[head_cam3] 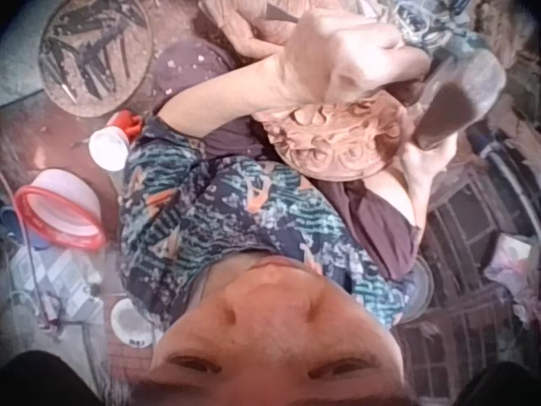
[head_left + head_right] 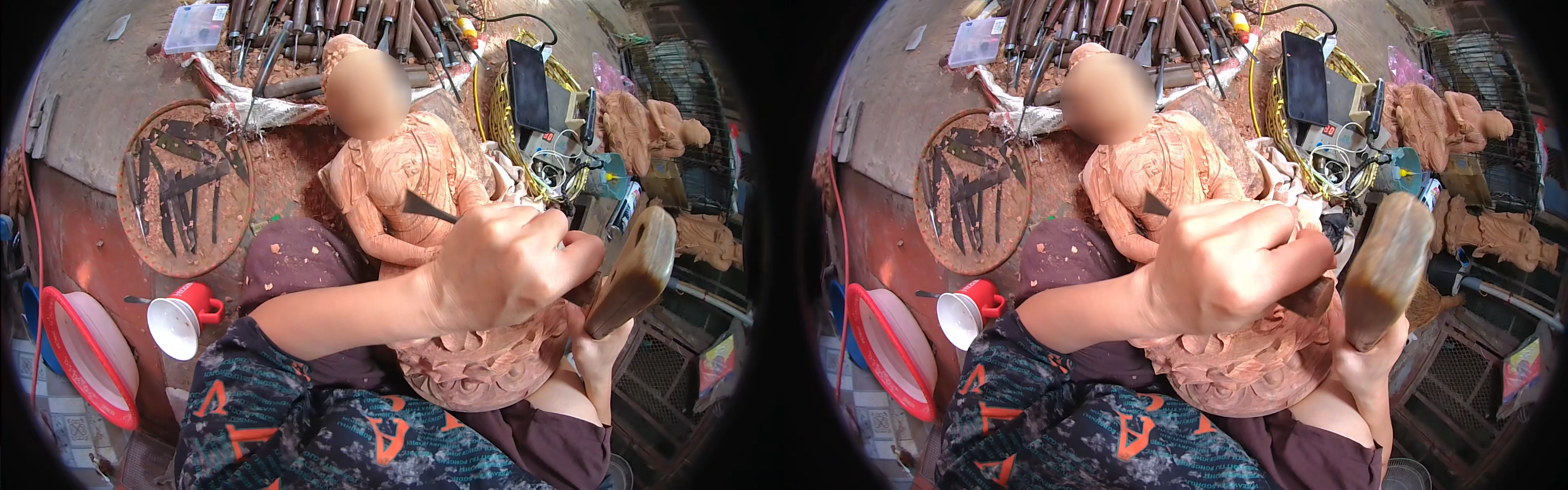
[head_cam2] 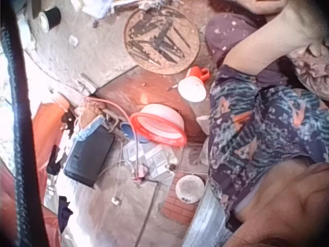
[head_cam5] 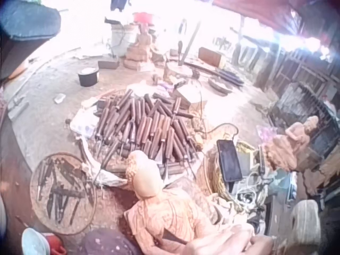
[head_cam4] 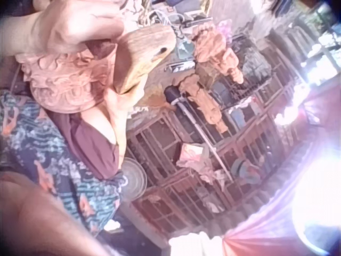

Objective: The person carves a wooden Buddha statue using a chisel and a wooden mallet. They repeatedly strike the chisel to shape the folds of the statue's robe and occasionally switch to different chisels from a nearby collection.

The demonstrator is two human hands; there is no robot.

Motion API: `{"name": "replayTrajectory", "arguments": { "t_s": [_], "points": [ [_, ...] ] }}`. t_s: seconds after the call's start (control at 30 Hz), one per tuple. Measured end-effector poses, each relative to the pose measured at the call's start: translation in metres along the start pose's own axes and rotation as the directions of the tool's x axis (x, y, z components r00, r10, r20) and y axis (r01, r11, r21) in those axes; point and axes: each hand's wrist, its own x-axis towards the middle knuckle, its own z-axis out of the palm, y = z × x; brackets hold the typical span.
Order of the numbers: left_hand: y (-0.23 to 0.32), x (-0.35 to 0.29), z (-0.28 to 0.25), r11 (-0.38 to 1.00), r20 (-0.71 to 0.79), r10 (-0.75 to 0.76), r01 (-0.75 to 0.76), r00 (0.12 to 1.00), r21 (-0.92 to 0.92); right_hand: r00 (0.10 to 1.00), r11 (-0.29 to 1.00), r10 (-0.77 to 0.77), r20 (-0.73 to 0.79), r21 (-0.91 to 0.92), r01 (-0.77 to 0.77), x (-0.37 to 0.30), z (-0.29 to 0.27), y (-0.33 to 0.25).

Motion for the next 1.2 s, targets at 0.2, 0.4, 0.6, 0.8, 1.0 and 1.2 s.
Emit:
{"name": "replayTrajectory", "arguments": {
  "t_s": [0.2, 0.4, 0.6, 0.8, 1.0, 1.2],
  "points": [
    [-0.003, -0.004, 0.0, 0.989, -0.007, 0.069, -0.069, 0.998, -0.129, 0.987, 0.978, 0.148, -0.058, 0.154, -0.138, 0.003, 0.008, -0.015],
    [-0.009, -0.006, 0.002, 0.989, 0.002, 0.087, -0.087, 0.996, -0.117, 0.995, 0.996, 0.077, -0.066, 0.044, -0.074, 0.0, 0.005, -0.012],
    [-0.01, -0.007, 0.003, 0.991, 0.01, 0.078, -0.076, 0.997, -0.114, 0.997, 0.997, 0.053, -0.059, 0.056, -0.05, 0.0, 0.007, -0.011],
    [-0.012, -0.004, -0.001, 0.986, 0.025, 0.038, -0.033, 0.999, -0.162, 0.994, 0.993, 0.028, -0.102, 0.116, -0.016, -0.001, 0.007, -0.015],
    [-0.016, -0.001, -0.009, 0.981, 0.022, 0.021, -0.016, 1.0, -0.192, 0.967, 0.927, -0.249, 0.046, -0.278, 0.252, 0.004, -0.01, -0.009],
    [-0.017, -0.005, -0.003, 0.978, 0.022, 0.01, -0.005, 1.0, -0.207, 0.967, 0.912, -0.251, 0.036, -0.327, 0.248, 0.002, -0.012, -0.018]
  ]
}}
